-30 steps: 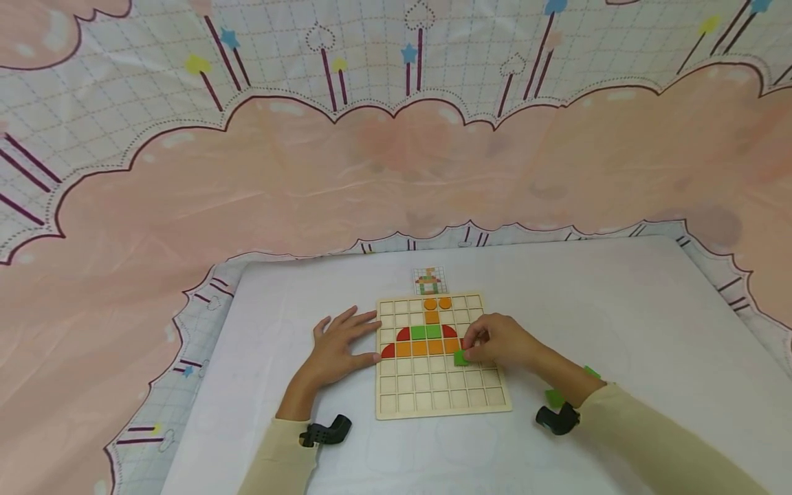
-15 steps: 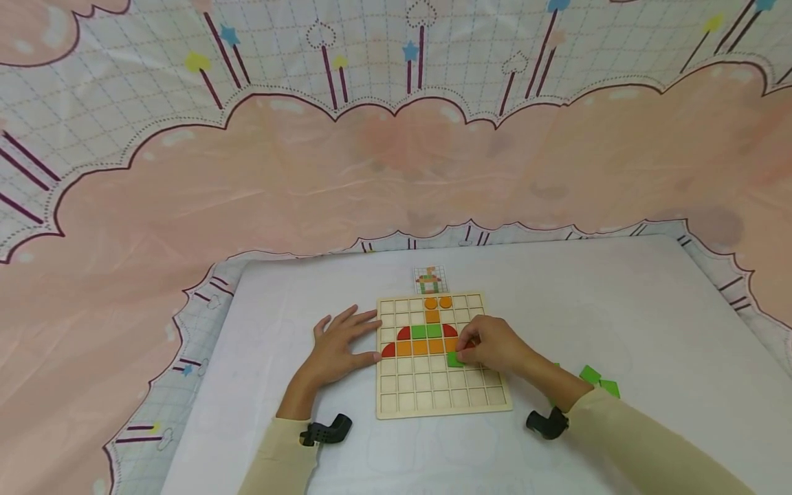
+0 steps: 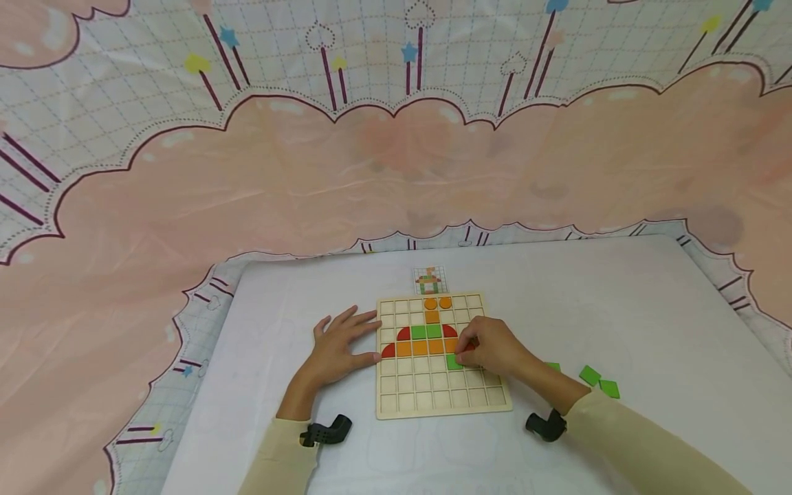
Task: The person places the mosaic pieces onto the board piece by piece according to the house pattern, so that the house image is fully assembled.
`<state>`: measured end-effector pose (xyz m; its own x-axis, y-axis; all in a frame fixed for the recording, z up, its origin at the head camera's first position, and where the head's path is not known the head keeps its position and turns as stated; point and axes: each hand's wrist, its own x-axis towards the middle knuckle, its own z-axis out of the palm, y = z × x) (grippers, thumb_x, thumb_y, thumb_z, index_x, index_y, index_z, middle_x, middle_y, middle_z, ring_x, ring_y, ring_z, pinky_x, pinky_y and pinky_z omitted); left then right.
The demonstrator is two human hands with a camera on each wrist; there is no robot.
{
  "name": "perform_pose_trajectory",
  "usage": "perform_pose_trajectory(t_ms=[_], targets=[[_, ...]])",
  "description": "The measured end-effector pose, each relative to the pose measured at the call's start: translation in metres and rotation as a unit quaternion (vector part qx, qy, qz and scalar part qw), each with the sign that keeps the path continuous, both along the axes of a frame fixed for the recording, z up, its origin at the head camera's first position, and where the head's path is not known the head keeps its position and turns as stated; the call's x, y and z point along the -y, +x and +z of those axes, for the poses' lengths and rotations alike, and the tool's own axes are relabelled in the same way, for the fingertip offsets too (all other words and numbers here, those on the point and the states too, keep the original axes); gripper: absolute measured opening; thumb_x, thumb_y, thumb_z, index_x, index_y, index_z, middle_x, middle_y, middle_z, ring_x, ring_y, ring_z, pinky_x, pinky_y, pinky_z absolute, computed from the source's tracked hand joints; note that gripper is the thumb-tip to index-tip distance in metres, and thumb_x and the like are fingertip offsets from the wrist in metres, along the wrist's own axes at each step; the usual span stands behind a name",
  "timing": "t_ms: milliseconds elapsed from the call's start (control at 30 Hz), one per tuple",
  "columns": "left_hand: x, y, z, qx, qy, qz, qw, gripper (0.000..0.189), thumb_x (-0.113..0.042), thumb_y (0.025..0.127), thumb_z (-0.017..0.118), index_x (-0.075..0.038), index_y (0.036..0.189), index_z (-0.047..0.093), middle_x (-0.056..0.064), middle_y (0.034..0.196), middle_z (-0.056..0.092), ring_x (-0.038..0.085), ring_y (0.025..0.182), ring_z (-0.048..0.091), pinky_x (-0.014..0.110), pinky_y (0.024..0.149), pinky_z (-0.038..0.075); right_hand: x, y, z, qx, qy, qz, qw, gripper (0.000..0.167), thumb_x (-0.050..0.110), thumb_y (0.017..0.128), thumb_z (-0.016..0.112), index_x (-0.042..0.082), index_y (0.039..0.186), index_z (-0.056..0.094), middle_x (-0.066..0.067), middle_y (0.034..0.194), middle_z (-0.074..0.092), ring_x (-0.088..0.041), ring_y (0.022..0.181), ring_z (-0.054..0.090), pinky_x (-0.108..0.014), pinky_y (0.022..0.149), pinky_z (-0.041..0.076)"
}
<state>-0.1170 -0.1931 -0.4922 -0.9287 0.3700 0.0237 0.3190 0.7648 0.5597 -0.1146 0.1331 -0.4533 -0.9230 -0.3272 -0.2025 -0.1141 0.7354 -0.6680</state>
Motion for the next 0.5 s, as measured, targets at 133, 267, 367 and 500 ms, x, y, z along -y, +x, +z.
perform_pose_trajectory(t_ms=[133, 267, 367, 500], targets=[[0.0003, -0.0003, -0.0009, 0.0, 0.0, -0.001, 1.0, 0.065, -0.046, 0.085, 0.078, -0.025, 0.144, 0.061, -0.004, 0.158, 0.049, 0.03, 0.157, 0.023, 0.069, 0.118, 0.002, 0.001, 0.0003, -0.0027, -0.012, 0.009, -0.003, 0.9999, 0.017, 0.013, 0.08, 0.087, 0.02, 0.071, 0.074, 0.003, 0.085, 0.061, -0.016, 0.081, 0.052, -0.03, 0.072, 0.044], [0.0006, -0.0005, -0.0013, -0.001, 0.0, -0.001, 1.0, 0.065, -0.047, 0.085, 0.078, -0.025, 0.144, 0.061, -0.004, 0.157, 0.05, 0.03, 0.157, 0.023, 0.069, 0.118, 0.002, 0.0017, 0.001, -0.0034, -0.019, 0.015, -0.005, 0.9997, 0.019, 0.013, 0.079, 0.088, 0.02, 0.069, 0.073, 0.003, 0.084, 0.061, -0.016, 0.08, 0.052, -0.03, 0.071, 0.044], [0.0005, -0.0005, -0.0014, -0.005, -0.001, -0.002, 1.0, 0.065, -0.046, 0.085, 0.079, -0.025, 0.144, 0.061, -0.004, 0.157, 0.05, 0.03, 0.157, 0.024, 0.069, 0.118, 0.003, 0.0011, 0.0013, -0.0033, -0.022, 0.02, -0.004, 0.9995, 0.02, 0.014, 0.079, 0.088, 0.021, 0.068, 0.073, 0.003, 0.084, 0.061, -0.015, 0.08, 0.052, -0.03, 0.071, 0.044], [0.0001, -0.0002, -0.0011, -0.007, -0.003, -0.001, 1.0, 0.065, -0.046, 0.085, 0.079, -0.024, 0.144, 0.061, -0.004, 0.158, 0.049, 0.03, 0.157, 0.024, 0.069, 0.118, 0.003, -0.0033, 0.0012, -0.0022, -0.019, 0.029, -0.004, 0.9994, 0.02, 0.015, 0.079, 0.088, 0.022, 0.068, 0.073, 0.004, 0.085, 0.061, -0.015, 0.081, 0.052, -0.029, 0.07, 0.043]])
